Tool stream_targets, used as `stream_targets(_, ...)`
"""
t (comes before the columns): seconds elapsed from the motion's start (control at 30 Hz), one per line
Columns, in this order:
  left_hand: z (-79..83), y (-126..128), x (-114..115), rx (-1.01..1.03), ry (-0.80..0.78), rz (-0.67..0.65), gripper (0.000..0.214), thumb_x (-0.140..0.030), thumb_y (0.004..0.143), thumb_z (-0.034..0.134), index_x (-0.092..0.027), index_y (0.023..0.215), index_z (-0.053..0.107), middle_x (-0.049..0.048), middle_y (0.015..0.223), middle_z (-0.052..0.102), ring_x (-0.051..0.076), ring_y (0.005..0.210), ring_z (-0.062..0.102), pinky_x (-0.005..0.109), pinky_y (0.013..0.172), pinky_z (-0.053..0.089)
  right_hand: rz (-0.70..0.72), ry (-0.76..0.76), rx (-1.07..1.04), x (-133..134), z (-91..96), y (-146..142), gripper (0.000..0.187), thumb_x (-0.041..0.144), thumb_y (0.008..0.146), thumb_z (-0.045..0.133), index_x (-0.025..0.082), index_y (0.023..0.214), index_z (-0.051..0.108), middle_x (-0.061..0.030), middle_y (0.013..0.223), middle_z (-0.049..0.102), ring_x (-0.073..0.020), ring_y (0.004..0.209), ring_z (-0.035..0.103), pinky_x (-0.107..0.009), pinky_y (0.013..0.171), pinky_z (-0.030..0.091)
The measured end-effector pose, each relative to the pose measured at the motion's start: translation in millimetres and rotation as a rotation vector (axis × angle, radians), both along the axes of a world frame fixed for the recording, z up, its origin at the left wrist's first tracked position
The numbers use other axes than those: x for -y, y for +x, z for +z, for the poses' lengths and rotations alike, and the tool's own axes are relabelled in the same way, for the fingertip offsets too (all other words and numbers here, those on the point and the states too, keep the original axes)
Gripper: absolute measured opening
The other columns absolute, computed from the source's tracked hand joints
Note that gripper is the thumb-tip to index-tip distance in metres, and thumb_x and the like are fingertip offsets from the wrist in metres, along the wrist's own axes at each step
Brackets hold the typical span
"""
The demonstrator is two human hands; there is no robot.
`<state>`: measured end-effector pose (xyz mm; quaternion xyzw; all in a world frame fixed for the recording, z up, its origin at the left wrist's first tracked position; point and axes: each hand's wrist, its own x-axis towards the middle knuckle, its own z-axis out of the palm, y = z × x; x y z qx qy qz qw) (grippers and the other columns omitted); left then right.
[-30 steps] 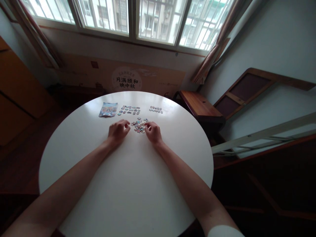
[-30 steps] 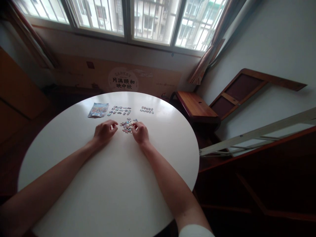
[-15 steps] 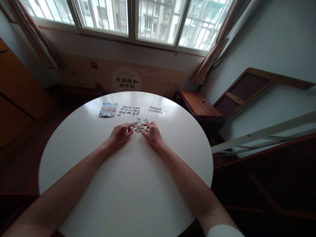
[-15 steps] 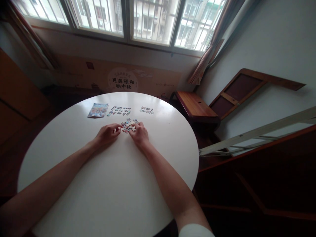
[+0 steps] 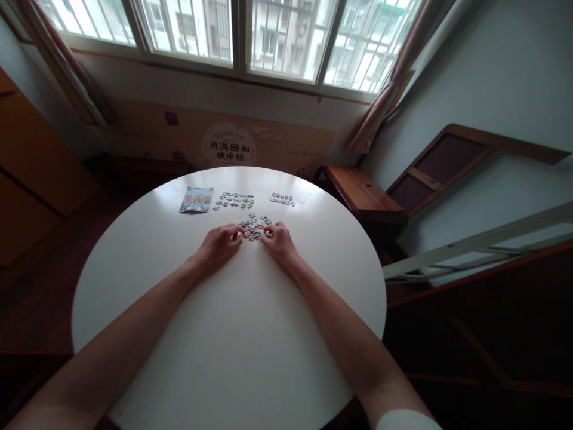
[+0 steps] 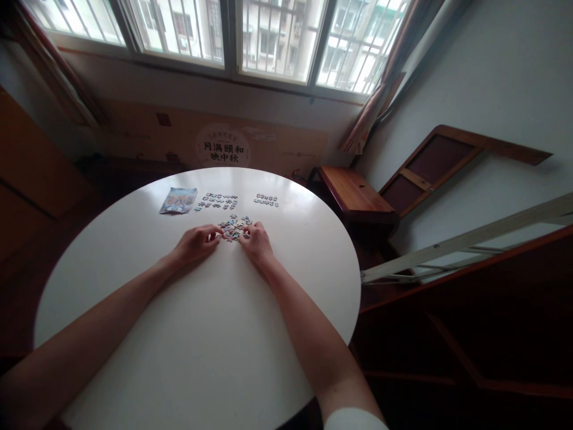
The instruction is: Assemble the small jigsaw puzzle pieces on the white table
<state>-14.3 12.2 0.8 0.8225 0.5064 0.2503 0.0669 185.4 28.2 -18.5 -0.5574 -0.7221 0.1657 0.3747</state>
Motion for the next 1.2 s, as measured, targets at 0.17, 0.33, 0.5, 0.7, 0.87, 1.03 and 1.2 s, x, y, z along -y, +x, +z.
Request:
stream_targets(0.17,-3.6,-2,-2,0.010,0.004,-0.011,0.024,-0.027,0.081,0.047,-0.023,0.094,0.068,0.0003,0.080,0.065,0.013,0.065,0.056,0.022,0.061,0.038,-0.014,-0.008,0.003,-1,2.2,1,0.012,0.018,0.073,0.061,0.015,0.082,0.069,-0.0014,0.079,0.052,-0.0098,0.065,0.053,-0.024,0.071,0.046)
stream_targets(0.33,-5.6,-3,-4,0.079,0.012,-0.020,0.025,-0.031,0.084,0.047,-0.022,0.098,0.066,-0.0002,0.076,0.064,0.012,0.062,0.056,0.022,0.060,0.039,-0.024,0.018,-0.116,3,11.4,1,0.013,0.022,0.073,0.062,0.014,0.082,0.066,-0.0029,0.080,0.057,-0.0093,0.061,0.052,-0.025,0.066,0.047)
stream_targets(0.5,-4.7,-2,-4,0.173,-0.010,-0.043,0.023,-0.036,0.085,0.047,-0.021,0.091,0.063,-0.0028,0.063,0.058,0.011,0.055,0.053,0.021,0.055,0.039,0.010,0.001,-0.443,6,17.8,-6,0.023,0.035,0.076,0.061,0.015,0.086,0.065,-0.0037,0.077,0.065,-0.0114,0.062,0.058,-0.025,0.061,0.049)
stream_targets(0.7,-3.1,-1,-2,0.190,0.012,-0.057,0.026,-0.038,0.086,0.048,-0.020,0.098,0.063,-0.0026,0.065,0.059,0.009,0.054,0.052,0.020,0.055,0.039,0.249,-0.248,-0.715,3,6.9,-15,0.030,0.040,0.067,0.068,0.014,0.081,0.065,-0.0030,0.067,0.066,-0.0119,0.057,0.060,-0.022,0.050,0.047)
stream_targets(0.87,-1.0,-1,0,0.167,0.038,-0.073,0.030,-0.037,0.087,0.049,-0.021,0.110,0.060,-0.0018,0.071,0.062,0.009,0.054,0.051,0.020,0.055,0.040,0.336,-0.241,-0.708,6,4.3,-16,0.030,0.037,0.067,0.068,0.014,0.087,0.067,-0.0031,0.070,0.067,-0.0112,0.058,0.060,-0.023,0.053,0.048)
stream_targets(1.03,-3.9,-2,-1,0.148,0.085,-0.099,0.026,-0.033,0.086,0.051,-0.020,0.105,0.063,-0.0006,0.073,0.064,0.009,0.056,0.051,0.020,0.057,0.041,0.373,-0.212,-0.630,9,7.0,-17,0.031,0.042,0.077,0.059,0.014,0.085,0.069,-0.0040,0.069,0.068,-0.0104,0.056,0.059,-0.022,0.053,0.048)
stream_targets(1.2,-2.2,1,2,0.123,0.138,-0.200,0.021,-0.029,0.086,0.050,-0.019,0.095,0.066,0.0020,0.080,0.065,0.008,0.057,0.052,0.020,0.059,0.042,0.372,-0.162,-0.578,8,7.3,-16,0.037,0.048,0.080,0.056,0.014,0.070,0.066,-0.0021,0.057,0.062,-0.0086,0.048,0.053,-0.020,0.048,0.044)
